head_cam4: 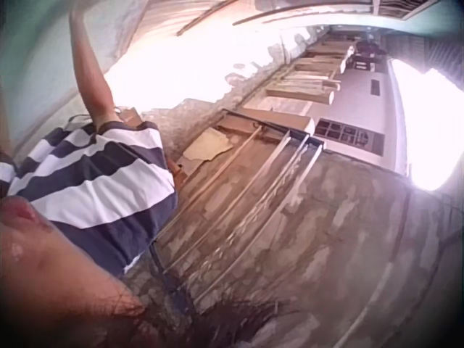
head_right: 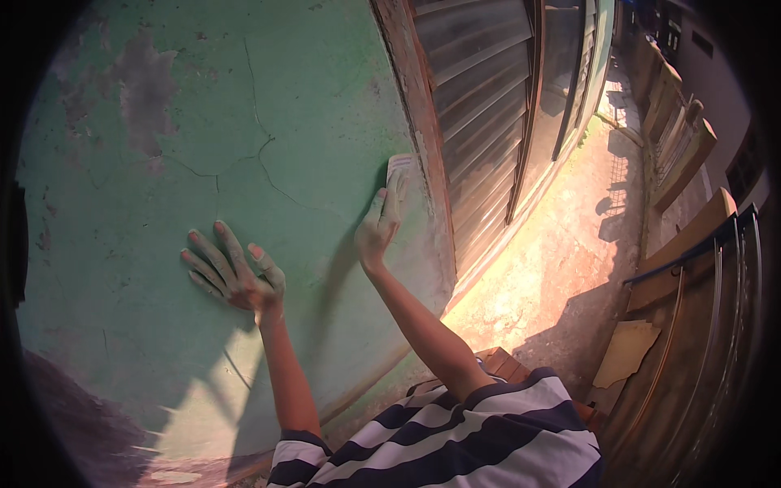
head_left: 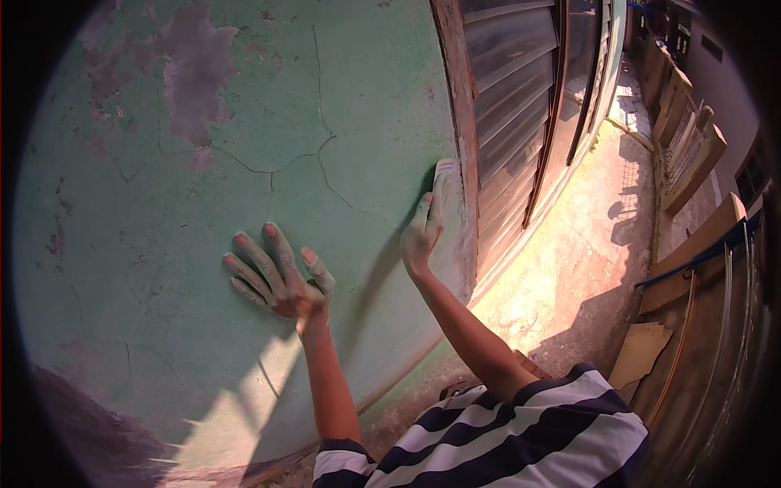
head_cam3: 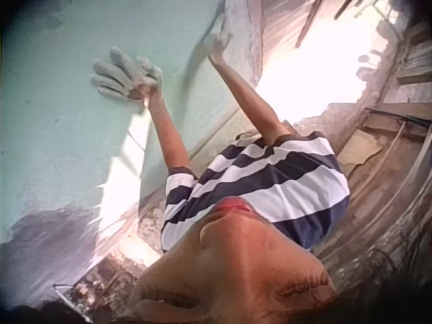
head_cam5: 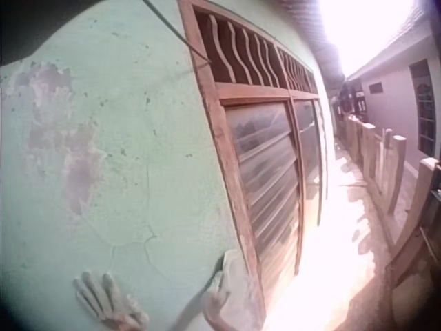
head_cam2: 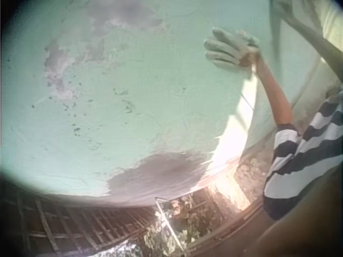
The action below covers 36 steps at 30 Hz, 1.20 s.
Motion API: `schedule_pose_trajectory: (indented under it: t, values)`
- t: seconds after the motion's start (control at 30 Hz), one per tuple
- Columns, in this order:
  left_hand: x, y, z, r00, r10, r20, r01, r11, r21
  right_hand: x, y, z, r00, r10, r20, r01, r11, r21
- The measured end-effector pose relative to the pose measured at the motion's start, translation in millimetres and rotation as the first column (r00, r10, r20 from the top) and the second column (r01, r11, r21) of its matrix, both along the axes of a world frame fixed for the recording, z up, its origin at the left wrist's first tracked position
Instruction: The person uses a piece of sandpaper to sand a green exterior wall, moving the sandpaper in circular and linear motions while resting one hand on the wall for stability.
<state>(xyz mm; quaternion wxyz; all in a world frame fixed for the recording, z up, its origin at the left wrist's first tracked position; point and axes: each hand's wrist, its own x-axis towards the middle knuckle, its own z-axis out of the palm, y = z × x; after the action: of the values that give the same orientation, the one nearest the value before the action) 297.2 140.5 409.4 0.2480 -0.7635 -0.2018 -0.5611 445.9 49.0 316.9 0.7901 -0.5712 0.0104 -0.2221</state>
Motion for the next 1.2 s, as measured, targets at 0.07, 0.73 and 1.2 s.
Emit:
schedule_pose_trajectory:
  t: [0.07, 0.73, 1.2]
  values:
    - [-1.4, 1.1, 1.2, 1.000, -0.008, 0.012, 0.007, 1.000, 0.019, -4.7, 0.7, 11.5, 0.962, 0.015, 0.272, 0.026, 0.989, -0.147]
    - [2.4, 0.8, 0.6, 1.000, -0.007, 0.022, 0.006, 0.999, 0.043, 27.2, -28.6, 3.5, 0.926, 0.073, 0.370, 0.039, 0.957, -0.286]
    - [-0.4, -0.8, -0.6, 0.999, 0.032, -0.006, -0.032, 0.999, 0.021, 51.5, -41.9, 44.9, 0.921, 0.080, 0.382, 0.029, 0.962, -0.273]
